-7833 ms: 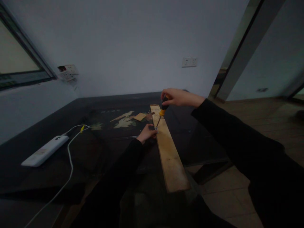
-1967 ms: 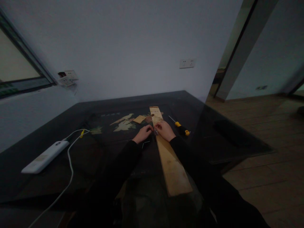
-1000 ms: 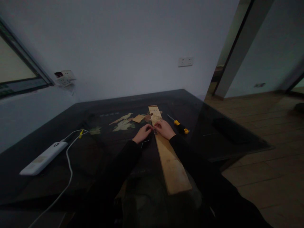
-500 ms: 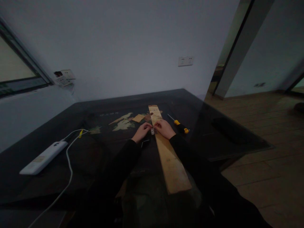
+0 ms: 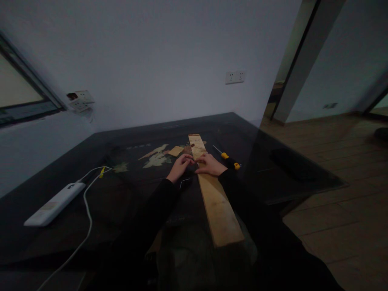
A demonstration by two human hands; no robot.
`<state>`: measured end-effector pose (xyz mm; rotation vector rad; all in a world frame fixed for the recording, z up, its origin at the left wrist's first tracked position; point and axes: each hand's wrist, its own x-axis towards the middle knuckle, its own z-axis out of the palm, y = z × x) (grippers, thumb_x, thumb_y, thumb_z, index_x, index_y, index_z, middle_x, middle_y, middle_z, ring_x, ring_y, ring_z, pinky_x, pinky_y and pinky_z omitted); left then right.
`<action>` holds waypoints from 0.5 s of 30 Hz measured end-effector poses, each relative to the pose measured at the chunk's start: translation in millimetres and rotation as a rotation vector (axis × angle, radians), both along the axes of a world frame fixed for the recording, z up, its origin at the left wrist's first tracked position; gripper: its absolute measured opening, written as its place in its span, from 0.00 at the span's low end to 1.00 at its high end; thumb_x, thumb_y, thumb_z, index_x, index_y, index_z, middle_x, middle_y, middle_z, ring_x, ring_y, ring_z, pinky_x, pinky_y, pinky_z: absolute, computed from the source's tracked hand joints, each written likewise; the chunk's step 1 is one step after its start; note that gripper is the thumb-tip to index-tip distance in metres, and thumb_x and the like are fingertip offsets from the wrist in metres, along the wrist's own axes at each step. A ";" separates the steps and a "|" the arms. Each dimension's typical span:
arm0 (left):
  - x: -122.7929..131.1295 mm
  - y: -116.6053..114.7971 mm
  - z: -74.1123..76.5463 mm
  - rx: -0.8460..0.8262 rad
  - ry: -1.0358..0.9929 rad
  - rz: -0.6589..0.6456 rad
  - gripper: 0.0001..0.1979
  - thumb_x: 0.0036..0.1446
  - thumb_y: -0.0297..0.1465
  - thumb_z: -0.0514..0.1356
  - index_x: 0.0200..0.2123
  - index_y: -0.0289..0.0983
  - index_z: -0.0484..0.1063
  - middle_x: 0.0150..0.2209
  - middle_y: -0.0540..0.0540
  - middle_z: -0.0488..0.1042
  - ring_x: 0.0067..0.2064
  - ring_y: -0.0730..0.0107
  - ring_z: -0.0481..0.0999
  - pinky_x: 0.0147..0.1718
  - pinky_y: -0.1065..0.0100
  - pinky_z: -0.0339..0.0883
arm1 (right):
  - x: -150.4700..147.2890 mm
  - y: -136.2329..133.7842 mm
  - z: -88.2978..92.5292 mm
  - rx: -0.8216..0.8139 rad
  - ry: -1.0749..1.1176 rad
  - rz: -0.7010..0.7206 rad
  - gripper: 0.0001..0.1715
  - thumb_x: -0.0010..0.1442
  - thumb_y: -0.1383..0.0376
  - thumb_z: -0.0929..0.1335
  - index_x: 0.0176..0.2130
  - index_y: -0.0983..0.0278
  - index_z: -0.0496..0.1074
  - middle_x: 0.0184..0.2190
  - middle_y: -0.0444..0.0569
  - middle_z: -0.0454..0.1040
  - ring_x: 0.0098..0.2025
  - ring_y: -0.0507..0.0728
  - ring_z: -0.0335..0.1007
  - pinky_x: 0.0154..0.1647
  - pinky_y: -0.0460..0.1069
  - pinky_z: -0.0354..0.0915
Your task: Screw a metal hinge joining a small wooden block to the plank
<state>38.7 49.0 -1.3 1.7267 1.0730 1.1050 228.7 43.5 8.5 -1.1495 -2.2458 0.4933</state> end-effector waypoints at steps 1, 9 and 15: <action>0.2 -0.6 0.8 -0.001 0.011 0.000 0.08 0.56 0.30 0.54 0.39 0.35 0.67 0.31 0.46 0.77 0.37 0.68 0.76 0.45 0.64 0.66 | -0.4 -0.2 -0.2 0.003 0.005 -0.003 0.28 0.43 0.58 0.77 0.44 0.64 0.77 0.39 0.51 0.67 0.47 0.59 0.61 0.51 0.55 0.58; 0.2 -4.8 4.9 -0.002 0.021 -0.039 0.10 0.55 0.32 0.55 0.40 0.34 0.67 0.33 0.45 0.77 0.38 0.67 0.76 0.46 0.64 0.66 | 1.9 2.2 -1.7 0.008 0.039 0.022 0.26 0.44 0.59 0.77 0.43 0.64 0.77 0.38 0.49 0.66 0.43 0.56 0.62 0.48 0.53 0.59; -13.2 8.2 -1.8 0.057 0.016 -0.004 0.10 0.55 0.32 0.55 0.39 0.34 0.69 0.34 0.44 0.76 0.38 0.66 0.76 0.45 0.63 0.67 | 2.8 1.2 -0.3 -0.031 0.036 0.024 0.26 0.44 0.60 0.77 0.44 0.65 0.76 0.38 0.50 0.65 0.44 0.57 0.61 0.48 0.53 0.59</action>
